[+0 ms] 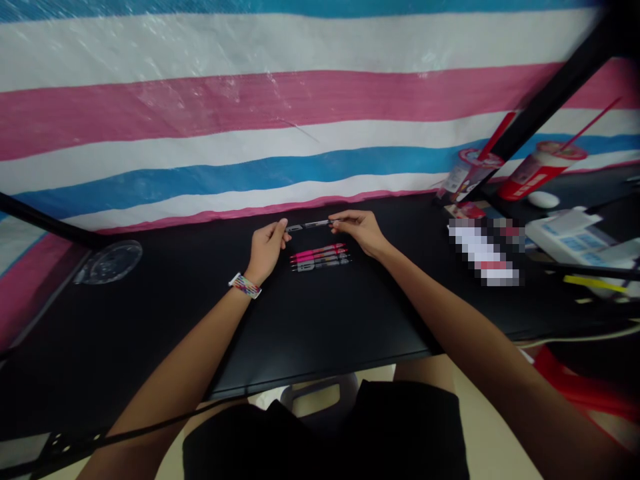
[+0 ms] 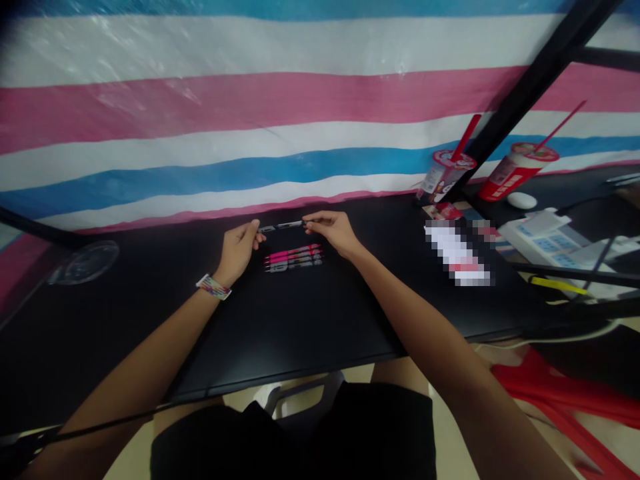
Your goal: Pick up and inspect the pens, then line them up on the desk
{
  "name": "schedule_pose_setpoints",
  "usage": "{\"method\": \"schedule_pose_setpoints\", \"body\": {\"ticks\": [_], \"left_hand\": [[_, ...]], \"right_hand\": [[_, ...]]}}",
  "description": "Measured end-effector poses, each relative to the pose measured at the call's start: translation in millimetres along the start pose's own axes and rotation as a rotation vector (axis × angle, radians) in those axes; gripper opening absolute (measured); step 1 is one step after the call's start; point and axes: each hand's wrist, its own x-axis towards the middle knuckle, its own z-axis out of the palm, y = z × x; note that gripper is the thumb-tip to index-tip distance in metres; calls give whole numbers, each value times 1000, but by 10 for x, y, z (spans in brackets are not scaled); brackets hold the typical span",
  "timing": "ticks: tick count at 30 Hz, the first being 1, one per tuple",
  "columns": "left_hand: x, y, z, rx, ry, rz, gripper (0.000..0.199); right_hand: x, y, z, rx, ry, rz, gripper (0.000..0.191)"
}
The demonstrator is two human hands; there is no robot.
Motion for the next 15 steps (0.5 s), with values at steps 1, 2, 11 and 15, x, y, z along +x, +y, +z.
{"method": "schedule_pose_setpoints", "body": {"ticks": [1,2,11,15], "left_hand": [[2,-8,0,-5,0,6,52],[4,-15,2,-21,-3,21,41],[-12,17,25,-201,-76,7,26],[-4,-21,18,-168,-63,96,34]], "right_hand": [[-1,-1,6,1,3,5,28],[-1,-3,11,5,8,14,30],[9,-10,19,50,27,38,33],[8,-4,15,35,27,42,34]]}}
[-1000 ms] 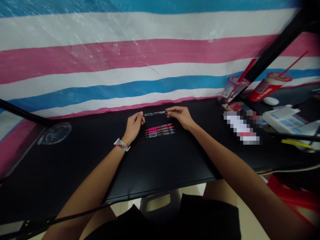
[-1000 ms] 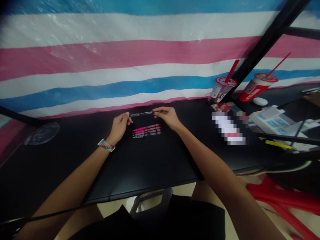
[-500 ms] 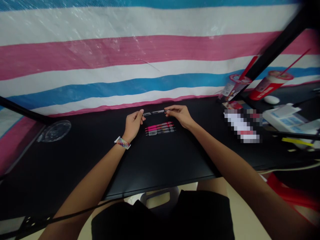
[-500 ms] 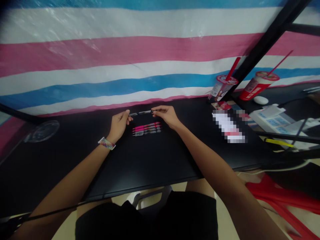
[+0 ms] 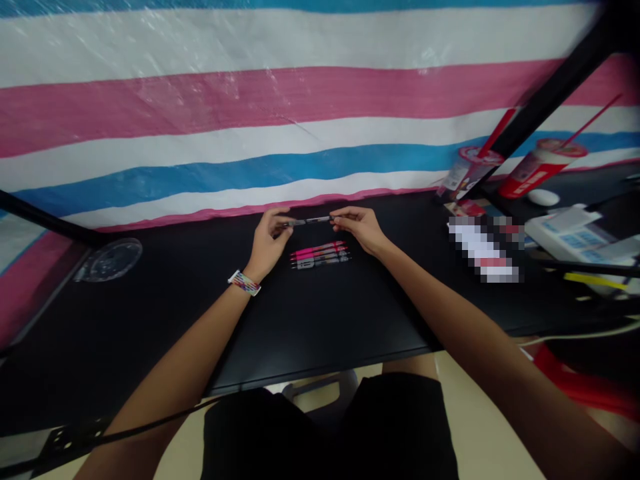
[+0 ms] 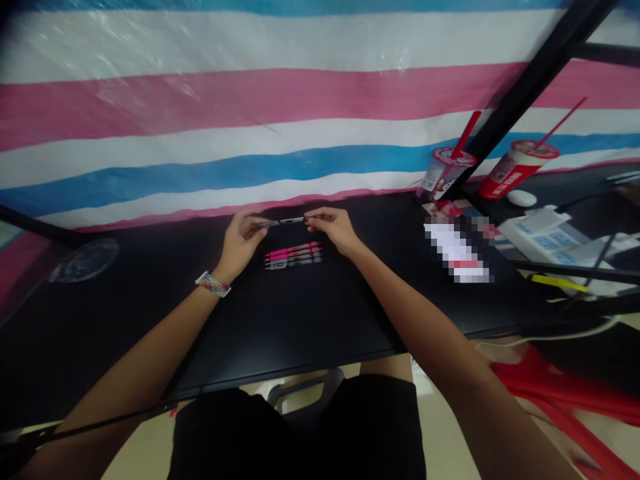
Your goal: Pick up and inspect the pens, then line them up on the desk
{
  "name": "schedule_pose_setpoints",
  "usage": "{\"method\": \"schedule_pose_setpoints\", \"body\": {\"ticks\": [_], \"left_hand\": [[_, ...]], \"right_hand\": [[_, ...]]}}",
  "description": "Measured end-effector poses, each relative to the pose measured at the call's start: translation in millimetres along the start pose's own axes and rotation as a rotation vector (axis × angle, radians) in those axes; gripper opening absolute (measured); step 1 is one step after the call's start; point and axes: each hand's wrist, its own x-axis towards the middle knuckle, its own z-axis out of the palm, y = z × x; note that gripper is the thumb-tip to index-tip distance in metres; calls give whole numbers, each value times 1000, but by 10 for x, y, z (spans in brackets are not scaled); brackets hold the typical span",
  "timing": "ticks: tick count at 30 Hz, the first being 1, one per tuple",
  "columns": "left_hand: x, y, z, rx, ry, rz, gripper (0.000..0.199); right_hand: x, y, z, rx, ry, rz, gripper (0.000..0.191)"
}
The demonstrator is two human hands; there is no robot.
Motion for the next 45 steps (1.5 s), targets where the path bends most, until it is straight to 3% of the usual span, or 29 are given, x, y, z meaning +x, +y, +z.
{"method": "schedule_pose_setpoints", "body": {"ticks": [2,3,6,8,12,14,16,20,27,35,38,42,45], "left_hand": [[0,-10,-4,7,2,23,54],[1,-10,-3,10,8,12,54],[6,-11,7,2,38,-61,30],[11,-20,12,-2,46,-67,27],[15,-48,9,34,25,7,64],[16,-49,6,29,18,-12,53],[19,-35,5,37,33,-51,21],[22,19,-3,162,19,-87,47],[6,17,-7,113,3,-10,17],[-9,27,-5,93,42,38,19],[-11,40,2,58,74,21,21],[-13,52,7,47,125,28,22],[-12,53,8,56,136,30,21]], "right_hand": [[2,9,-6,1,-1,0,35],[4,14,-10,1,-4,0,35],[10,27,-20,5,-13,-2,32],[13,30,-23,21,-13,-5,30],[15,24,-19,28,7,-10,32],[14,21,-15,10,5,-10,34],[13,22,-14,9,-3,-16,33],[15,29,-22,37,-21,-34,27],[-4,-20,-19,14,9,6,26],[-41,-94,44,54,23,61,23],[-90,-156,112,151,-28,65,21],[-205,-297,205,387,-160,194,40],[-259,-345,236,485,-165,257,44]]}}
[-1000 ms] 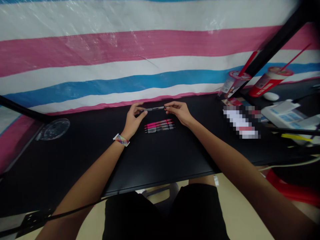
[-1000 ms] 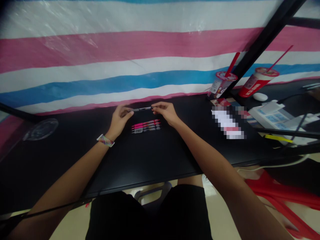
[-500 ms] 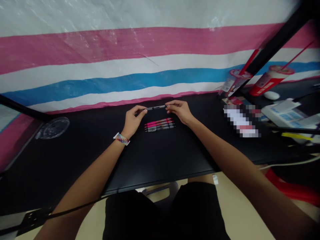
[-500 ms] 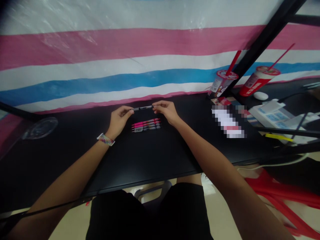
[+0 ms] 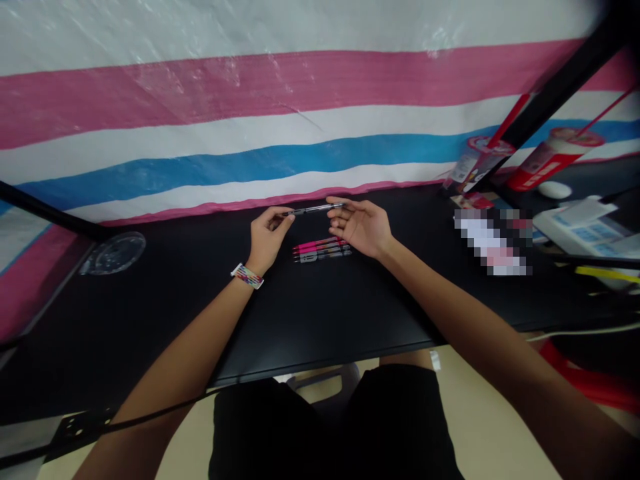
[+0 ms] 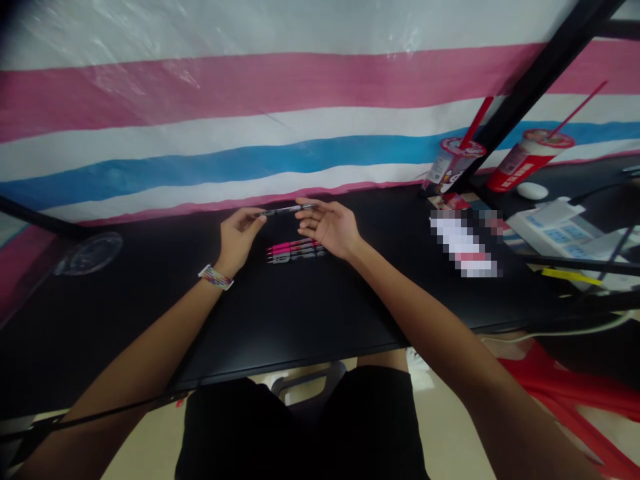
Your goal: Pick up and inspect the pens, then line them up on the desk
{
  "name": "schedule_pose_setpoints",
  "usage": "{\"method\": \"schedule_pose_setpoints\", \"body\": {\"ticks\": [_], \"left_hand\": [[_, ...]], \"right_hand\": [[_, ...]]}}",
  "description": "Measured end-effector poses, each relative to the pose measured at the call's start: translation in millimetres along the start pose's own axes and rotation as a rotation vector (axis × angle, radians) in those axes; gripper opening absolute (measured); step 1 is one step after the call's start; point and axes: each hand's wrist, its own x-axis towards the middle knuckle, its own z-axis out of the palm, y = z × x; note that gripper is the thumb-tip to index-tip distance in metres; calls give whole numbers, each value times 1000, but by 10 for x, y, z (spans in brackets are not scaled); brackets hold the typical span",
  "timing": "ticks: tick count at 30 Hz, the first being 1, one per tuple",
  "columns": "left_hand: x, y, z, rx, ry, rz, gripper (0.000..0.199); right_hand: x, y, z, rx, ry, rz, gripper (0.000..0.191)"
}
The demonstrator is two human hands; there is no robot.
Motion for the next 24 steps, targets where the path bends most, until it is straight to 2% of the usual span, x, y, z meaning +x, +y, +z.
{"method": "schedule_pose_setpoints", "body": {"ticks": [5,9,18,24], "left_hand": [[-3,-7,9,-21,-1,0,21],[-11,5,15,-12,-8,7,21],[-14,40,9,-10,-12,12,19],[-17,40,9,-21,-25,18,14]], "right_hand": [[45,75,-24,108,51,14,29],[80,112,-27,108,121,-18,17],[70,96,-26,175,122,-13,21],[67,92,-22,160,129,-24,31]]}}
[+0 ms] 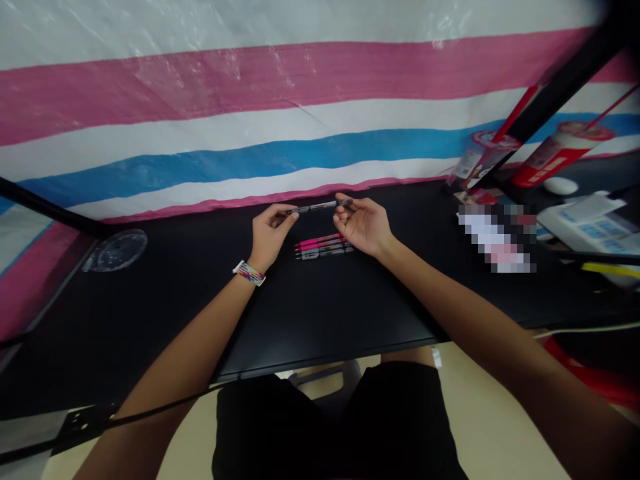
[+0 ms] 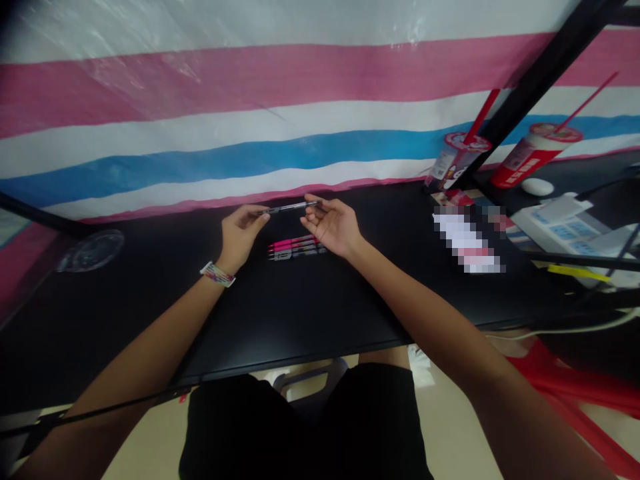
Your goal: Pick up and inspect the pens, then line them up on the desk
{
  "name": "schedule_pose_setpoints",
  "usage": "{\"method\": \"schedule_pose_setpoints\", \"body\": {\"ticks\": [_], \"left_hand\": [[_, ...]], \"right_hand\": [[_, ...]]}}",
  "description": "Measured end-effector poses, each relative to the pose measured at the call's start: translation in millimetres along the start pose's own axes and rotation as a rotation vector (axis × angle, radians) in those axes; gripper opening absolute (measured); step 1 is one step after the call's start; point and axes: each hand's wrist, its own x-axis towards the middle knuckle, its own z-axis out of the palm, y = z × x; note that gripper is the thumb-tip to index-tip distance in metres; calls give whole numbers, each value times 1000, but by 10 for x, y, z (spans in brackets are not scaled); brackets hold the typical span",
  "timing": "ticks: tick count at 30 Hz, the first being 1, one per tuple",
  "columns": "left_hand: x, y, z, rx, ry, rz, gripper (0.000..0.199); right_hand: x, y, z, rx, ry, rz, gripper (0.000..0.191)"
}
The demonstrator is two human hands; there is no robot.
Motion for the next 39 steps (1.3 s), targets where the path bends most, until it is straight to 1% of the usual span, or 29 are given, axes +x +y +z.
{"method": "schedule_pose_setpoints", "body": {"ticks": [5,7,10,12,14,20,25,27,29,31,33,36,39], "left_hand": [[-3,13,8,13,-5,-1,17],[-5,21,7,16,-5,-2,18],[-8,28,4,28,-5,-5,19],[-9,30,3,33,-8,-6,20],[-9,33,3,34,-18,-5,20],[-9,29,5,30,-30,-6,18],[-10,19,2,40,-55,9,18],[-11,13,1,33,-53,8,16],[-9,0,1,23,-51,-9,15],[-5,-18,2,18,-59,-18,14],[-1,-37,3,10,-82,-14,13],[0,-46,3,-2,-122,-22,17],[-9,-23,-1,36,-166,-23,15]], "right_hand": [[-6,-2,4,-5,18,6,22],[-17,-6,11,-19,12,14,21],[-36,-15,21,-102,18,-1,20],[-41,-20,23,-138,23,-17,23],[-36,-24,21,-135,26,-23,26],[-22,-23,17,-39,11,-4,21],[-38,-48,18,-77,-19,-24,21],[-26,-55,3,-161,-25,-59,27],[2,-51,-29,-348,0,-139,31],[39,-39,-80,-579,39,-257,26],[70,-29,-141,-748,38,-359,19],[88,-50,-227,-905,-30,-425,10],[76,-122,-295,-1085,-122,-425,10]]}}
